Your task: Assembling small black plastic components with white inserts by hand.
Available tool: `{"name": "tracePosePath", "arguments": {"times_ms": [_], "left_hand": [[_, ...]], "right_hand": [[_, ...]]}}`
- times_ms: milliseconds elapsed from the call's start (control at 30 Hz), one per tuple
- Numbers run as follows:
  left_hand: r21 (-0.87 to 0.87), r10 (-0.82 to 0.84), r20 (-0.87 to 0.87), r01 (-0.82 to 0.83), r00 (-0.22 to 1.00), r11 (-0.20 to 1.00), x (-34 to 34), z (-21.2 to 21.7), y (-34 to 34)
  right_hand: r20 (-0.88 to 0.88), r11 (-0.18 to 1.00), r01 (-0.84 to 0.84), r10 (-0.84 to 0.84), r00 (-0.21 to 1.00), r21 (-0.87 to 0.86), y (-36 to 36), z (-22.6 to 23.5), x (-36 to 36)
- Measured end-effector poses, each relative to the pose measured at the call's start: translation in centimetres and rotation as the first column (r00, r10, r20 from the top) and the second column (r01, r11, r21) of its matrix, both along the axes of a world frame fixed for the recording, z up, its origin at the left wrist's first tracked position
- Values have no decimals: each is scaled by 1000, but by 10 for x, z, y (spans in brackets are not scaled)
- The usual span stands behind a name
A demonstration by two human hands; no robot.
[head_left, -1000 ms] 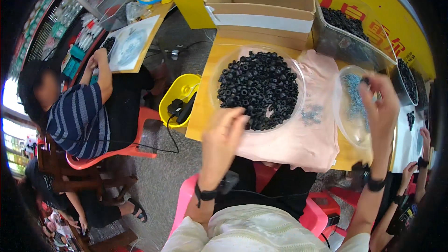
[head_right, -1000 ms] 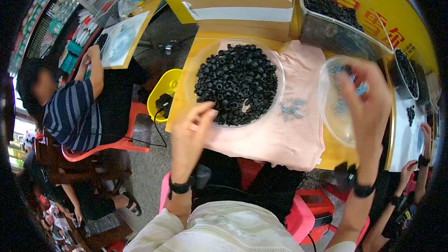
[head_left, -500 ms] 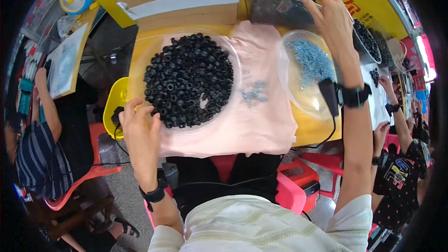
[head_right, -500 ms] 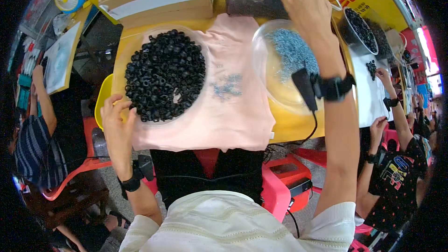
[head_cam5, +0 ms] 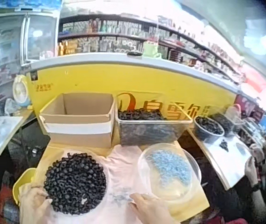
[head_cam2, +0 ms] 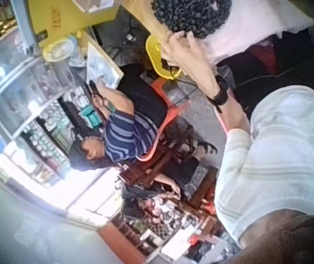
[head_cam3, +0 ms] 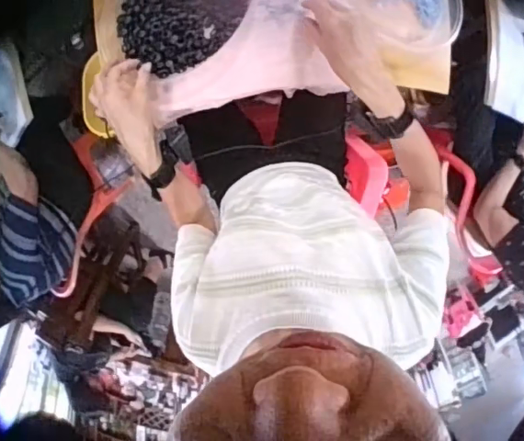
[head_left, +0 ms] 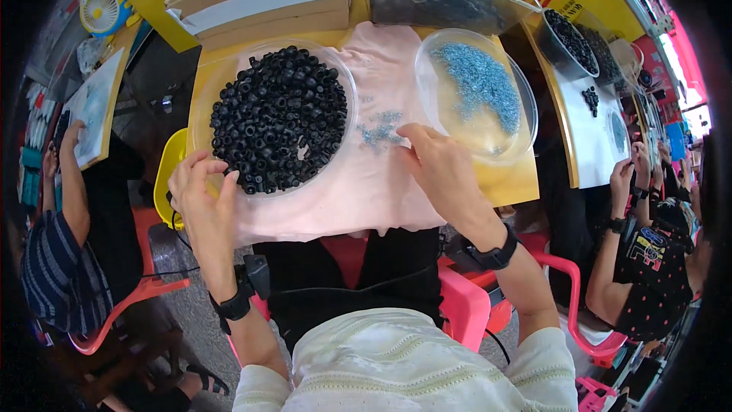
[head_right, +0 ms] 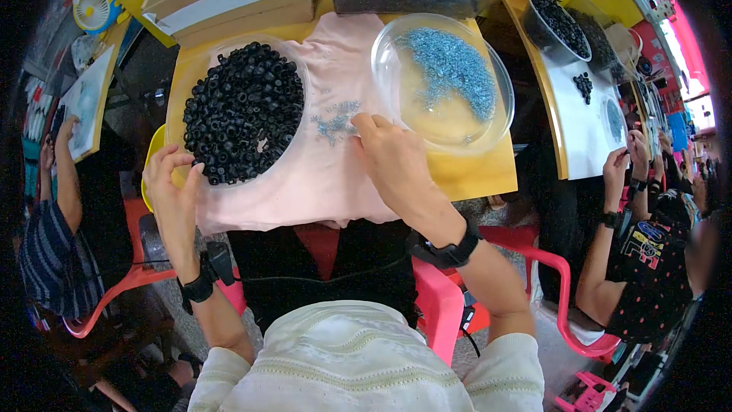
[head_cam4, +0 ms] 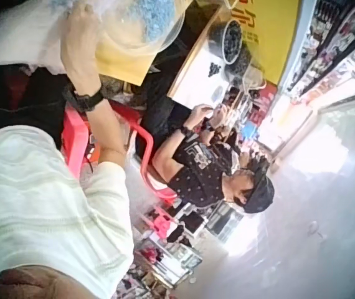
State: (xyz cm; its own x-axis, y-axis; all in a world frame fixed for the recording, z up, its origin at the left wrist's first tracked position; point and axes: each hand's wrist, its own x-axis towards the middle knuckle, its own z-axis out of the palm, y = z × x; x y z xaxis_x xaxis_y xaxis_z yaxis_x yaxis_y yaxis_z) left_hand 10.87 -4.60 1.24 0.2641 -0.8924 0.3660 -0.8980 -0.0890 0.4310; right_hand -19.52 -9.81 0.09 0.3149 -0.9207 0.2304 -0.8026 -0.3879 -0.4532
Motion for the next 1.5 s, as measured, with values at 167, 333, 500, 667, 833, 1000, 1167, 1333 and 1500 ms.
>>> {"name": "tracePosePath", "arguments": {"times_ms": [167, 333, 500, 667, 833, 1000, 1167, 1333, 1500], "left_hand": [[-50, -63, -69, 59, 996, 997, -22, 6, 5], [-1, -40, -26, 40, 999, 999, -22, -2, 5], [-175, -119, -21, 114, 993, 978, -59, 7, 11], [-102, -447, -625, 500, 640, 860, -129, 5, 30], [-141, -380, -825, 499, 418, 855, -147, -20, 22], [-88, -332, -857, 523, 394, 848, -146, -27, 16], [-38, -214, -915, 453, 343, 891, -150, -30, 11], [8, -168, -927, 463, 335, 886, -149, -34, 7], [62, -111, -928, 440, 356, 896, -148, -36, 0]], "right_hand": [[-15, 998, 9, -10, 1000, -67, 0, -11, -3], [83, 996, -3, 11, 997, -94, 14, -4, -6], [367, 988, -61, 4, 930, 145, 34, 1, -14], [712, 810, -249, -266, 650, 531, 40, 5, -21], [771, 743, -365, -309, 557, 561, 39, 8, -24], [758, 677, -397, -384, 528, 620, 36, 0, -28], [768, 658, -421, -416, 487, 624, 34, 1, -27], [746, 718, -356, -336, 576, 598, 35, -4, -27], [567, 980, -107, -5, 824, 165, 35, -16, -22]]}}
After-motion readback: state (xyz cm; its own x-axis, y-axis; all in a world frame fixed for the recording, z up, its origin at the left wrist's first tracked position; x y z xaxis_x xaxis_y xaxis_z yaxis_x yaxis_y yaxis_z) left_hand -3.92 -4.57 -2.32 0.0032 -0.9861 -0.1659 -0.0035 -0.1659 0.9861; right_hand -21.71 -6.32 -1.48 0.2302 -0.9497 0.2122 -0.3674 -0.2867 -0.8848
